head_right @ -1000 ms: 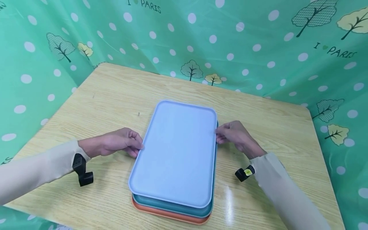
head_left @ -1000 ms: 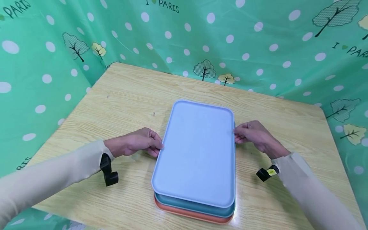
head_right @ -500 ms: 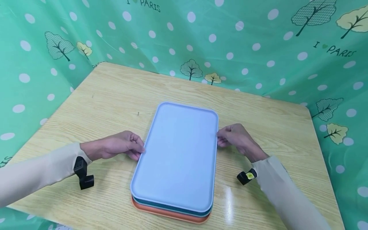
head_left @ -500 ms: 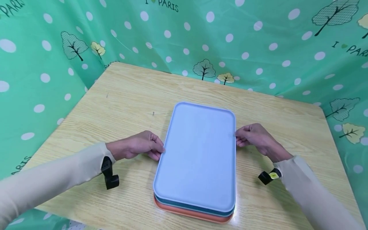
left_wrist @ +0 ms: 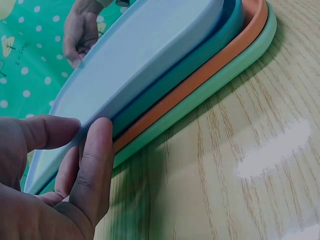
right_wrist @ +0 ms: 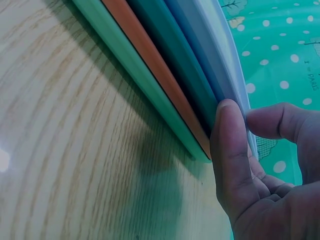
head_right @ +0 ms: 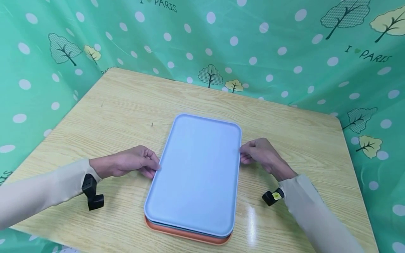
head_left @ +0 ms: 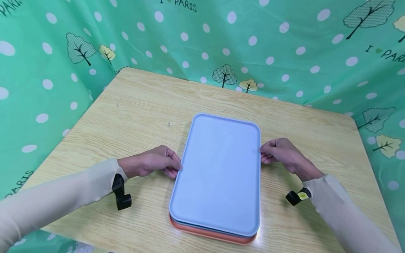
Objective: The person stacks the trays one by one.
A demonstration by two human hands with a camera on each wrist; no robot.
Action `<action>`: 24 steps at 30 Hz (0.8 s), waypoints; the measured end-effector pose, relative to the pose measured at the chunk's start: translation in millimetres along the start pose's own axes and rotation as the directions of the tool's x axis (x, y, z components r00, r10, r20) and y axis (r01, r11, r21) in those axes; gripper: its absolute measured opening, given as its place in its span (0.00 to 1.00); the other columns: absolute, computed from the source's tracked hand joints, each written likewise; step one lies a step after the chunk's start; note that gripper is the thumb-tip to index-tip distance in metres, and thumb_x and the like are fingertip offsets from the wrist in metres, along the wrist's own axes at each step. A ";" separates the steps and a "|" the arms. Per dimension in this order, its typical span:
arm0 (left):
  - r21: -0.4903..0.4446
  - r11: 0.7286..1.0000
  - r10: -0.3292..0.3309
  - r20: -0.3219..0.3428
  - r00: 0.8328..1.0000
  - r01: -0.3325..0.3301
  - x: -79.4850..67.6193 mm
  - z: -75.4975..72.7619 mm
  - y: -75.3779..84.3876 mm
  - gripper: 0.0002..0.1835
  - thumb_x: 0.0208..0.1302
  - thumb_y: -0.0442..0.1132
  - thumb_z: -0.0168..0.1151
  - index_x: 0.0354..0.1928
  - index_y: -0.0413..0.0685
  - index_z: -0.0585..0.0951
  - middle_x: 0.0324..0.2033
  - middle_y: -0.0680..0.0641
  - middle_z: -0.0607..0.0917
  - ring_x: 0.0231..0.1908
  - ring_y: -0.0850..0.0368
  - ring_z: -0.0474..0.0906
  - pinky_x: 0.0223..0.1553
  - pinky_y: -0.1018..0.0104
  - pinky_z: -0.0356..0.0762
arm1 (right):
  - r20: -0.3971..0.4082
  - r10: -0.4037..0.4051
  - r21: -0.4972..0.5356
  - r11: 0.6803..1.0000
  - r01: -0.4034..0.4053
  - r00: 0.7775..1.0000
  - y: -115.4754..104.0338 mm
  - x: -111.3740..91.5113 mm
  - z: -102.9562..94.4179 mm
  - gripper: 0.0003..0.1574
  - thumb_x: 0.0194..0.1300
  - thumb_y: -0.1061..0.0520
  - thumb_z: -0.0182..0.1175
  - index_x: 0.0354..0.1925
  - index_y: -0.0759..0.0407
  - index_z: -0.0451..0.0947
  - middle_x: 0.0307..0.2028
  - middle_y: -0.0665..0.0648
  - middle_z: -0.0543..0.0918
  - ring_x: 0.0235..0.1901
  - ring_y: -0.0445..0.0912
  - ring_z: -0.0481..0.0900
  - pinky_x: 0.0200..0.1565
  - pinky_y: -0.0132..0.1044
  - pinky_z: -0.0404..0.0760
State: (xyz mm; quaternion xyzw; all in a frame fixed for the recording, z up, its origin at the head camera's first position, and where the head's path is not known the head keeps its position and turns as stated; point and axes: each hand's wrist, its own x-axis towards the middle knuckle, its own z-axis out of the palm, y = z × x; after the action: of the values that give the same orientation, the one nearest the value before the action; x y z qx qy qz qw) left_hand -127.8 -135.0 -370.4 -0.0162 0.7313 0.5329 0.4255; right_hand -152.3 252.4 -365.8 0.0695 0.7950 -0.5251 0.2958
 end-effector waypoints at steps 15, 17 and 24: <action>-0.001 1.000 -0.005 -0.018 1.000 0.005 -4.5 2.0 -1.7 0.09 0.55 0.33 0.63 0.35 0.33 0.80 0.24 0.46 0.84 0.23 0.60 0.83 0.35 0.64 0.83 | -0.028 -0.003 -0.005 1.000 0.003 1.000 0.5 -2.2 3.9 0.18 0.63 0.60 0.55 0.42 0.77 0.73 0.22 0.52 0.82 0.25 0.40 0.81 0.32 0.31 0.83; 0.001 1.000 0.001 -0.023 1.000 -0.001 -5.4 2.4 -1.6 0.09 0.55 0.33 0.63 0.36 0.33 0.80 0.25 0.46 0.85 0.23 0.60 0.83 0.35 0.65 0.83 | -0.030 -0.004 -0.003 1.000 0.004 1.000 0.3 -2.1 4.2 0.18 0.63 0.60 0.55 0.42 0.77 0.73 0.22 0.52 0.82 0.25 0.40 0.81 0.32 0.31 0.83; 0.001 1.000 -0.020 -0.052 0.998 0.020 -6.1 4.9 -2.3 0.08 0.54 0.32 0.64 0.35 0.34 0.81 0.25 0.44 0.86 0.23 0.58 0.83 0.35 0.64 0.83 | -0.041 -0.004 -0.020 1.000 0.003 0.999 -0.1 -4.4 5.1 0.19 0.63 0.59 0.56 0.43 0.77 0.73 0.23 0.52 0.83 0.25 0.41 0.82 0.33 0.32 0.83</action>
State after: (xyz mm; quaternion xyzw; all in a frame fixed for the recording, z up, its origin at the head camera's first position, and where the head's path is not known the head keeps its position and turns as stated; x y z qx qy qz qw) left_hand -119.8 -134.7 -368.6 -0.0370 0.7423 0.5273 0.4119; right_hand -146.8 248.8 -364.8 0.0757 0.8061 -0.5162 0.2793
